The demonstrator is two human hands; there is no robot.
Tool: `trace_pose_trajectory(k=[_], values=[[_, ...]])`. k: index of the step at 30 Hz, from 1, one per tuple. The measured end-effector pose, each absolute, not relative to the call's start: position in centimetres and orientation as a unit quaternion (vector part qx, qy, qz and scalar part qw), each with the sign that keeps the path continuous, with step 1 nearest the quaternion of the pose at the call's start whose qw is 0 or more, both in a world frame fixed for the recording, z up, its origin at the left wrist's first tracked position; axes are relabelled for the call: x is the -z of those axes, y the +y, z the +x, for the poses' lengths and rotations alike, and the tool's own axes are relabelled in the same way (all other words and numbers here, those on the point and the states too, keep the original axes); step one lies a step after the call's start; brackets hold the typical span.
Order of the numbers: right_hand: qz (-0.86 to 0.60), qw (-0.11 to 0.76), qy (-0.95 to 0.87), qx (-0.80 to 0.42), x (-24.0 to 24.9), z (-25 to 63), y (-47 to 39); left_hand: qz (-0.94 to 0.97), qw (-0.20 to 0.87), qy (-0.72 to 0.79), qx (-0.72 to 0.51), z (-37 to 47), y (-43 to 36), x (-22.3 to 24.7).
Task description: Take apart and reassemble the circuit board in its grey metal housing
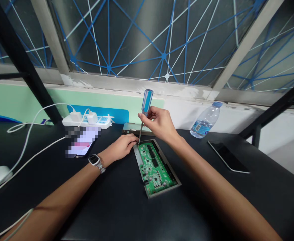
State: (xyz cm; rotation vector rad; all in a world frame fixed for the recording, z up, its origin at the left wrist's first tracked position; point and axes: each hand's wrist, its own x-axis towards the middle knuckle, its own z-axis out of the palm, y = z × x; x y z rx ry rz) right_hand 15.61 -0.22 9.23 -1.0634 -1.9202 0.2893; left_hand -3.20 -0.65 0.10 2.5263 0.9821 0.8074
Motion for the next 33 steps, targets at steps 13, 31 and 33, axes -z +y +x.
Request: trace_pose_trajectory(k=[13, 31, 33], values=[[-0.399, 0.444, -0.769, -0.227, -8.75, 15.72, 0.47, 0.885, 0.154, 0.341, -0.277, -3.28, -0.56, -0.21], [-0.334, 0.413, -0.788, -0.311, -8.95, 16.17, 0.47, 0.888, 0.159, 0.334, -0.274, -3.36, -0.45, 0.00], [-0.331, 0.408, -0.788, -0.321, -8.94, 16.19, 0.48, 0.888, 0.160, 0.333, -0.274, -3.33, -0.42, 0.01]])
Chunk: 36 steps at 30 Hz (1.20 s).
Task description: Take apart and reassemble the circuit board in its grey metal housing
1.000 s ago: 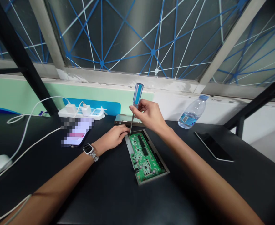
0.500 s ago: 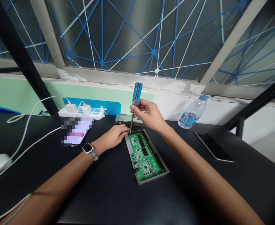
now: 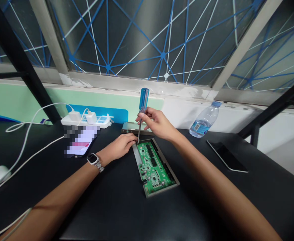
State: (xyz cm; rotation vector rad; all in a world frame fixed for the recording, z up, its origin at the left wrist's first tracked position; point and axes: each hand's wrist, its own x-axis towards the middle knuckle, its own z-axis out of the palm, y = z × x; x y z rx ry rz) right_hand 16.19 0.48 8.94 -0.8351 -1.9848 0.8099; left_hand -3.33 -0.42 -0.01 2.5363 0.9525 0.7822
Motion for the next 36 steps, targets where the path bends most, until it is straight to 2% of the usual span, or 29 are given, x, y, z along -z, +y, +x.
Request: trace_pose_trajectory(k=[9, 14, 18, 27, 36], values=[[-0.330, 0.403, -0.775, -0.359, -9.0, 16.0, 0.4, 0.877, 0.152, 0.351, -0.292, -3.2, -0.6, 0.0], [-0.330, 0.411, -0.772, -0.356, -8.9, 16.0, 0.6, 0.810, 0.256, 0.344, -0.400, -1.8, -1.4, 0.0], [-0.341, 0.415, -0.781, -0.320, -8.8, 16.0, 0.6, 0.763, 0.322, 0.337, -0.449, -0.9, -1.5, 0.5], [-0.442, 0.478, -0.748, -0.134, -8.8, 15.2, -0.5, 0.749, 0.314, 0.353, -0.464, -0.8, -1.7, 0.3], [-0.428, 0.474, -0.758, -0.129, -8.8, 15.3, -0.3, 0.746, 0.321, 0.354, -0.465, -0.8, -1.7, 0.4]])
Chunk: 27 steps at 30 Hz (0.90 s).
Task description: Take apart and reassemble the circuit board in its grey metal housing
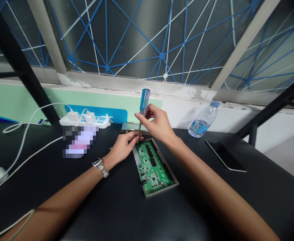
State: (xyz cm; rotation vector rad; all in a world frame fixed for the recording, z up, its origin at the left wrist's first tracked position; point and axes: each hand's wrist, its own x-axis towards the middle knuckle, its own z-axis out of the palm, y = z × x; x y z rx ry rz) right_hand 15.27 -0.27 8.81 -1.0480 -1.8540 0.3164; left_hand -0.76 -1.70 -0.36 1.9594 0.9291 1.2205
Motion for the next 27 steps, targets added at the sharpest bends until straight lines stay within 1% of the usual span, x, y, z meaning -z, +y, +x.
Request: trace_pose_trajectory(k=[9, 17, 21, 24, 27], values=[[-0.386, 0.459, -0.768, -0.225, -9.1, 15.9, 0.1, 0.752, 0.321, 0.341, -0.464, -0.9, -1.7, 0.2], [-0.360, 0.427, -0.773, -0.303, -9.3, 16.4, 0.3, 0.733, 0.371, 0.317, -0.474, -0.4, -1.6, 0.4], [-0.349, 0.414, -0.774, -0.327, -9.6, 16.5, 0.2, 0.735, 0.377, 0.307, -0.473, -0.4, -1.3, 0.7], [-0.347, 0.405, -0.778, -0.332, -9.8, 16.5, -0.1, 0.738, 0.370, 0.314, -0.469, -0.5, -1.1, 0.8], [-0.369, 0.411, -0.784, -0.285, -9.8, 16.7, -0.2, 0.730, 0.375, 0.320, -0.474, -0.4, -1.2, 0.7]])
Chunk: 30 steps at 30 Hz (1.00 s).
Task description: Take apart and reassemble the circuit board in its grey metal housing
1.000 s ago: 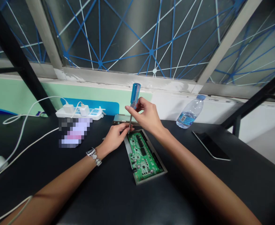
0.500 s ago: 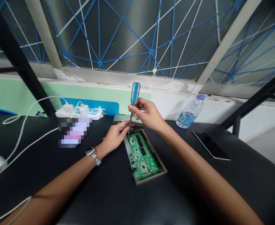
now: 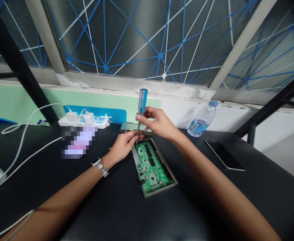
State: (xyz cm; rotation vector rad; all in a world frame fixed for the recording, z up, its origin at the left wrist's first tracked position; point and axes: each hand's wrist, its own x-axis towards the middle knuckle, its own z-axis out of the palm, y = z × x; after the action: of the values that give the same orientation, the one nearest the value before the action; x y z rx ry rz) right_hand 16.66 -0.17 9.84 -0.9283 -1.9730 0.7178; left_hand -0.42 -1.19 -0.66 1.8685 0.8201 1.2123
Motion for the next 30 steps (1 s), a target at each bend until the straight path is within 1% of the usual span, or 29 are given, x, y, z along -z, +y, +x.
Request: trace_pose_trajectory(k=[3, 8, 14, 21, 30], values=[[-0.395, 0.404, -0.783, -0.257, -9.3, 16.9, 0.1, 0.717, 0.383, 0.325, -0.483, -0.3, -1.4, 0.4], [-0.398, 0.348, -0.793, -0.301, -8.2, 16.9, 0.8, 0.708, 0.387, 0.329, -0.491, -0.2, -1.6, 0.3], [-0.393, 0.360, -0.765, -0.361, -8.1, 16.8, 0.8, 0.696, 0.393, 0.335, -0.499, -0.2, -1.3, 0.6], [-0.377, 0.358, -0.771, -0.369, -8.1, 16.8, 0.8, 0.673, 0.403, 0.344, -0.516, -0.2, -1.3, 0.3], [-0.383, 0.343, -0.758, -0.401, -8.5, 16.7, 0.5, 0.690, 0.373, 0.357, -0.508, -0.4, -1.1, 0.2]])
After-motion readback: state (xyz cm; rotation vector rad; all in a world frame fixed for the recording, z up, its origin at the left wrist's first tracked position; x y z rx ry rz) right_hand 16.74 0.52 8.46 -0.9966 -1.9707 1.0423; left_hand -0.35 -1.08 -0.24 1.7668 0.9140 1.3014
